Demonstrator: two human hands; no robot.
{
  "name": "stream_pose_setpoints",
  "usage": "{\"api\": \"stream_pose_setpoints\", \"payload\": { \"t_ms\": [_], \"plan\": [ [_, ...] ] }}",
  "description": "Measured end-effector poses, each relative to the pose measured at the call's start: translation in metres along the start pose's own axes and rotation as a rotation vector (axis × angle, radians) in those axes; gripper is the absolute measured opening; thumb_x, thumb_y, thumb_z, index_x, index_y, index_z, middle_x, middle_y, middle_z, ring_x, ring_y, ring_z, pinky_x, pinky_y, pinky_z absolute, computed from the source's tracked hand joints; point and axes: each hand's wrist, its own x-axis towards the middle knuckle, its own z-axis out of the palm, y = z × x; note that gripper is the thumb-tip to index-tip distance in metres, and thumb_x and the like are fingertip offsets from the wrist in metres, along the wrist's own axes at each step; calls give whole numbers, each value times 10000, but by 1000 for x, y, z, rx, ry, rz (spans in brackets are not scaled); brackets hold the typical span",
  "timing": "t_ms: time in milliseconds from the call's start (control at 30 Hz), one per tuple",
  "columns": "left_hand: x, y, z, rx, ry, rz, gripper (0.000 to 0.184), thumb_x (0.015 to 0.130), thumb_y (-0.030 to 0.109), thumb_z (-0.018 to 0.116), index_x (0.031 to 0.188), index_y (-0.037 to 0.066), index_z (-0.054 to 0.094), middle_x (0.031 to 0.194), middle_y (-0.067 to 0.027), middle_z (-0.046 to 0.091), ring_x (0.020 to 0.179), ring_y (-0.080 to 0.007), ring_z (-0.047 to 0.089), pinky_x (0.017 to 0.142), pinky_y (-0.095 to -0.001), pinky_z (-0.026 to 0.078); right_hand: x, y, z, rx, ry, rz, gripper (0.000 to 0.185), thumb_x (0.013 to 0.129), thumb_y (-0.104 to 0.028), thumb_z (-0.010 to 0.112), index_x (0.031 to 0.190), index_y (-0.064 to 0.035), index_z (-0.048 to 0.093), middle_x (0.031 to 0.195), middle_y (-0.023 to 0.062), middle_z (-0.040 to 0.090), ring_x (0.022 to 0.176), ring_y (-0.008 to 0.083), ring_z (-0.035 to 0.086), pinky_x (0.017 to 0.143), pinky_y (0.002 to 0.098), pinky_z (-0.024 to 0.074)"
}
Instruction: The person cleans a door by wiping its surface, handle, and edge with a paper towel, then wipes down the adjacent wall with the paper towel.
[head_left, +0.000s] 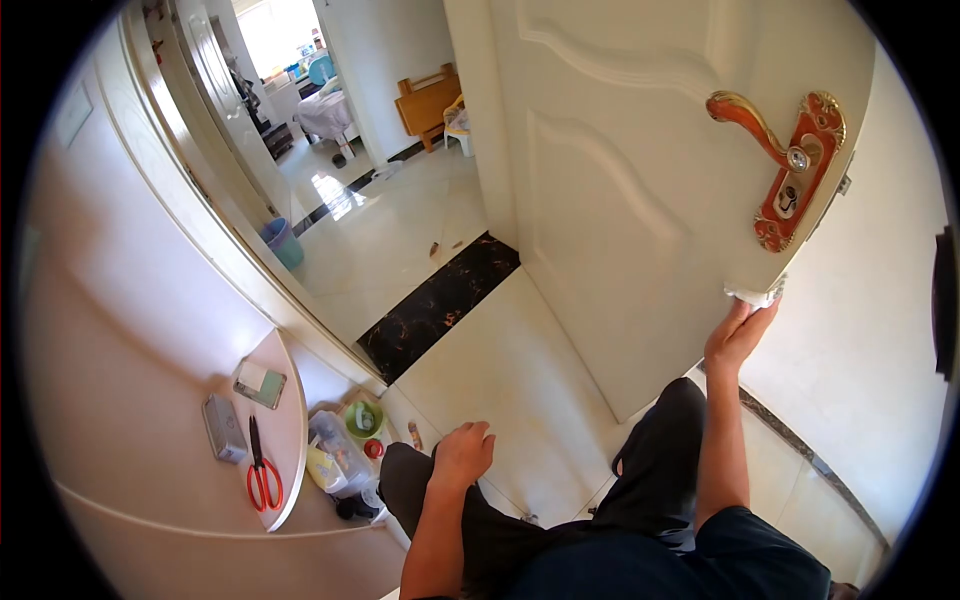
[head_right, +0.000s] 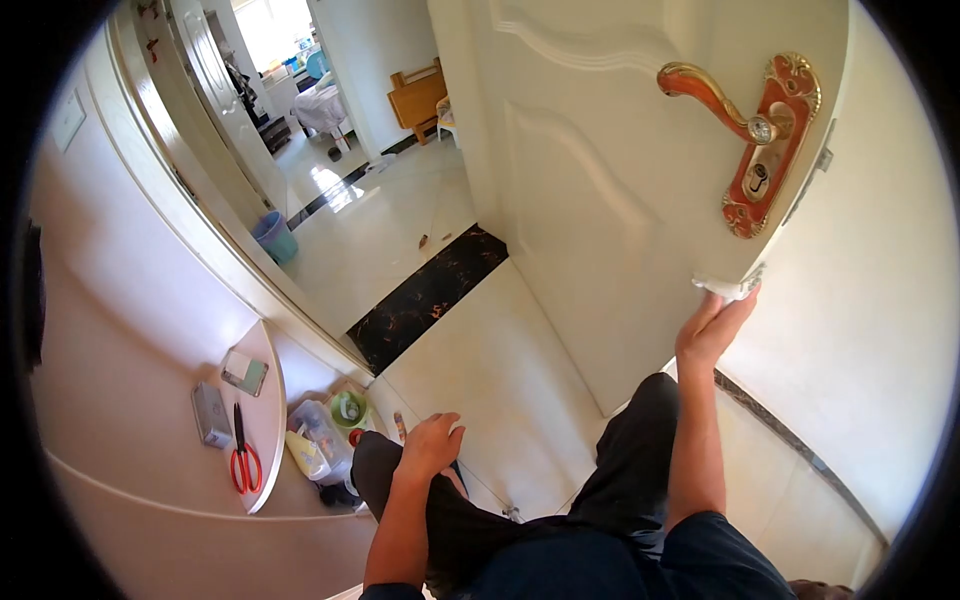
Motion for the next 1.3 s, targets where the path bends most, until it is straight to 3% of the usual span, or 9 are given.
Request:
{"api": "stream_pose_setpoints", "payload": {
  "t_ms": [267,467,567,667,800,933,1000,1100,1300],
  "plan": [
    [3,3,-2,3,-60,-46,300,971,242,669,1197,51,719,1126,-212,740,1038,-439,707,908,-529,572,-16,12,5,24,-2,93,583,1115,-156,453,1605,90,253,1525,265,435,1408,367,457,1199,440,325],
    [11,3,4,-9,-103,-46,324,966,249,682,1212,42,722,1127,-230,737,1056,-450,699,929,-529,557,67,-20,3,320,51,250,494,1113,-160,508,1563,15,403,1430,145,549,1281,235,538,1119,357,402],
    [13,-4,15,-38,-123,-33,338,959,242,694,1215,22,719,1119,-244,736,1055,-454,699,926,-529,552,61,-17,-1,159,24,135,552,1121,-229,528,1583,28,368,1491,209,541,1382,293,528,1150,387,406],
    [15,1,15,-34,-199,-76,345,954,234,704,1206,-1,714,1130,-258,733,1049,-455,700,920,-526,551,32,-9,-3,158,-4,113,639,1116,-295,556,1582,69,313,1438,267,561,1329,381,569,1115,422,443],
    [13,0,21,-33,-210,-14,342,945,230,719,1180,-19,718,1127,-270,733,1033,-465,700,914,-520,553,-24,19,0,119,-45,176,636,1091,-242,575,1561,91,304,1415,288,538,1275,435,563,1104,444,440],
    [12,-6,24,-16,-207,28,342,943,228,722,1173,-26,721,1108,-274,736,1034,-463,704,911,-514,557,-52,33,-1,241,-123,268,605,1076,-179,565,1562,74,308,1394,265,537,1299,409,539,1129,447,407],
    [14,-8,27,-4,-182,46,350,940,227,723,1176,-32,720,1103,-275,739,1036,-458,708,911,-510,560,-34,26,0,380,-123,286,605,1057,-124,565,1567,70,305,1387,252,540,1306,400,532,1120,459,412],
    [14,-6,25,-17,-229,-2,360,938,230,725,1183,-33,719,1106,-275,741,1035,-451,714,914,-510,561,16,8,-3,170,-49,119,611,1031,-57,544,1579,64,302,1422,255,527,1305,391,539,1118,461,418],
    [17,-6,24,-24,-207,0,376,936,236,728,1201,-31,718,1110,-278,743,1034,-439,722,916,-501,565,84,-20,-9,113,10,31,584,1042,-65,515,1574,67,312,1430,278,514,1305,420,532,1131,443,421]
  ]
}}
